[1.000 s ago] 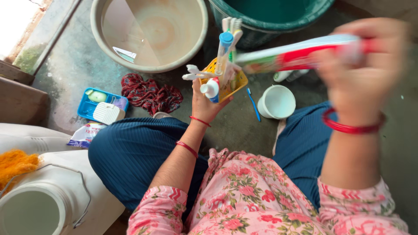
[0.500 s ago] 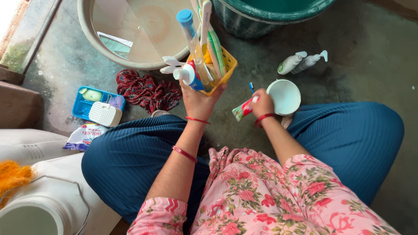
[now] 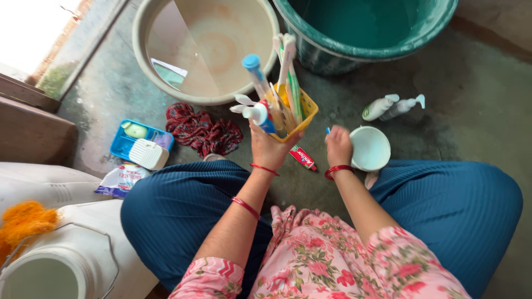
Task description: The person sits on the floor and organizes bathroom supplies. They remove toothbrushes and toothpaste from a yellow basket, scrub the basket with a toothbrush, rinse it, and then place the items back inside. Finally, the person places the basket and two pump bottles on a wall shelf.
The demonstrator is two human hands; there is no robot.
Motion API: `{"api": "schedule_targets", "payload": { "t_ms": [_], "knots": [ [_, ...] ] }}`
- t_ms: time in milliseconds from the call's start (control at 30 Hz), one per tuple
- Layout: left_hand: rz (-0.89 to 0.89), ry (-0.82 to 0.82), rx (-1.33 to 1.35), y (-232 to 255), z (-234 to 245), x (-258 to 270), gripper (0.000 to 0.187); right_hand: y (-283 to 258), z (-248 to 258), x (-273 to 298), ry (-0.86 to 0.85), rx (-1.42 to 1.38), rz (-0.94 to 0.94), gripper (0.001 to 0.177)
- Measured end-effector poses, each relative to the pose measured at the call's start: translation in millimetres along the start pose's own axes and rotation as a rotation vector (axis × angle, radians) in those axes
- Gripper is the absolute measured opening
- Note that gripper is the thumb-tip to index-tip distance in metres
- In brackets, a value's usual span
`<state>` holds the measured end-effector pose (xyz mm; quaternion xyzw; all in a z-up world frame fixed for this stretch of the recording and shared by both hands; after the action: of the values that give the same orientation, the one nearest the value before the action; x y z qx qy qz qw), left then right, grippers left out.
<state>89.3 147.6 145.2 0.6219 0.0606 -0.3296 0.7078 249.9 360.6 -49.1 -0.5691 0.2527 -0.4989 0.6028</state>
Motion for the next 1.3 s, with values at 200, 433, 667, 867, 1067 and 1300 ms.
{"api": "schedule_targets", "payload": {
  "t_ms": [200,433,667,867,1067,1300],
  "knots": [
    [-0.079,-0.059,-0.063,-9.5,-5.4,10.5,0.105,-233.0,-20.7,120.9,-0.155,0.117,0.682,0.024],
    [-0.197,-0.147,-0.013,12.8,-4.1,25.3,0.101,-255.2,-47.7,132.6,-0.308,0.607,0.546,0.029],
    [-0.120,-0.157,0.050,10.2,-9.2,32.6,0.102,-228.2,-17.5,105.1,-0.370,0.057,0.226,0.028],
    [-0.094,-0.045,-0.052,-8.2,-0.1,25.3,0.110,-234.8,67.5,79.7,-0.114,-0.547,0.107,0.034],
    [0.016,0.009,-0.067,-21.1,-1.1,26.2,0.108,-127.8,96.0,13.3,0.023,-0.313,-0.035,0.019],
    [-0.006,0.025,-0.096,-22.0,3.5,17.2,0.106,49.7,42.5,-12.7,0.021,-0.212,-0.442,0.015]
  ]
}}
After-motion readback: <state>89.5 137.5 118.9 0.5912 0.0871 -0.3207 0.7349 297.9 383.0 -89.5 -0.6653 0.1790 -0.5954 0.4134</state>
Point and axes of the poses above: each hand's wrist, its own x-axis away from the middle knuckle, its own z-axis out of the back of the hand, y = z × x, the point moved 5 cm from there along -x, towards the middle knuckle, and after that the axes turned 11 degrees about -z, right-handed, at the moved point
